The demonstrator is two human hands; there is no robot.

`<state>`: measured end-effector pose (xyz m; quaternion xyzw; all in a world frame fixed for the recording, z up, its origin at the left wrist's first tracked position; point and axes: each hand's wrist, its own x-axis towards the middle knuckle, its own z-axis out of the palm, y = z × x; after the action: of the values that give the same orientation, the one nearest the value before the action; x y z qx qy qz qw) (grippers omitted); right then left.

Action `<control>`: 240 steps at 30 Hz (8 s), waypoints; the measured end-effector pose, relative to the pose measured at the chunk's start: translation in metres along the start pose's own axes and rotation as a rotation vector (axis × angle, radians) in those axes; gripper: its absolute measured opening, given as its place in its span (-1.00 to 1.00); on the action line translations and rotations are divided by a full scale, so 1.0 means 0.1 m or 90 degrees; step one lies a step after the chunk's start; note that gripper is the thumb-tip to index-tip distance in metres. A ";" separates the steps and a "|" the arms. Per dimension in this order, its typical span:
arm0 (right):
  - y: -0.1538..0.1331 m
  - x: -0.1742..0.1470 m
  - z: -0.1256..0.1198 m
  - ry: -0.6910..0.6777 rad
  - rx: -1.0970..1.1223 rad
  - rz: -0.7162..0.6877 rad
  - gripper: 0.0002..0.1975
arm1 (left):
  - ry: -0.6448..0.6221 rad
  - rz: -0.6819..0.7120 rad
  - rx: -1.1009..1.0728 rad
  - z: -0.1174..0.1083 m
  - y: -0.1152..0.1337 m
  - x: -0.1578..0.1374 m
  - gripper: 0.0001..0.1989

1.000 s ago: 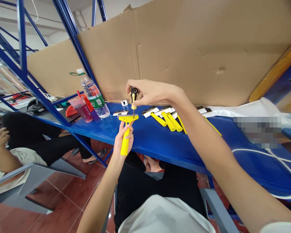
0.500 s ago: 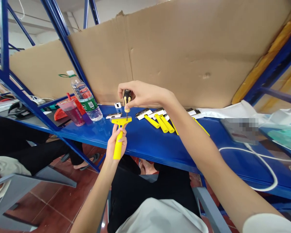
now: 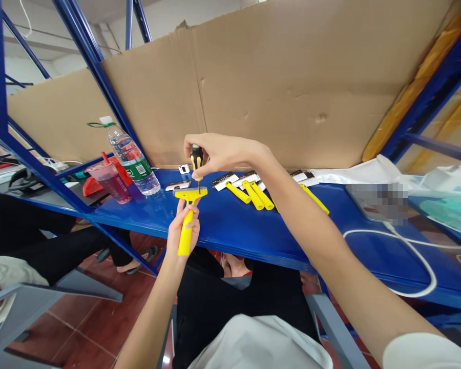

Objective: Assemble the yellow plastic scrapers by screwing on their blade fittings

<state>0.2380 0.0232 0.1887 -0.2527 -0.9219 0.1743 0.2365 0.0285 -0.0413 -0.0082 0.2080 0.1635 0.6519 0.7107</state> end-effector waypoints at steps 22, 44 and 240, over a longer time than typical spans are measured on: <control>0.06 0.00 0.00 0.011 -0.019 -0.011 -0.59 | 0.018 -0.007 -0.044 -0.01 0.01 -0.01 -0.43; 0.04 0.01 -0.04 -0.024 -0.042 -0.004 -0.71 | 0.025 -0.010 -0.018 -0.01 0.01 0.01 -0.43; 0.10 -0.03 -0.17 -0.084 -0.101 0.063 -0.72 | 0.076 -0.107 -0.013 0.09 -0.01 -0.01 -0.56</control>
<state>0.2527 0.0327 0.1971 -0.3035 -0.9329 0.1283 0.1454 0.0339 -0.0430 -0.0010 0.1468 0.2160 0.6027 0.7540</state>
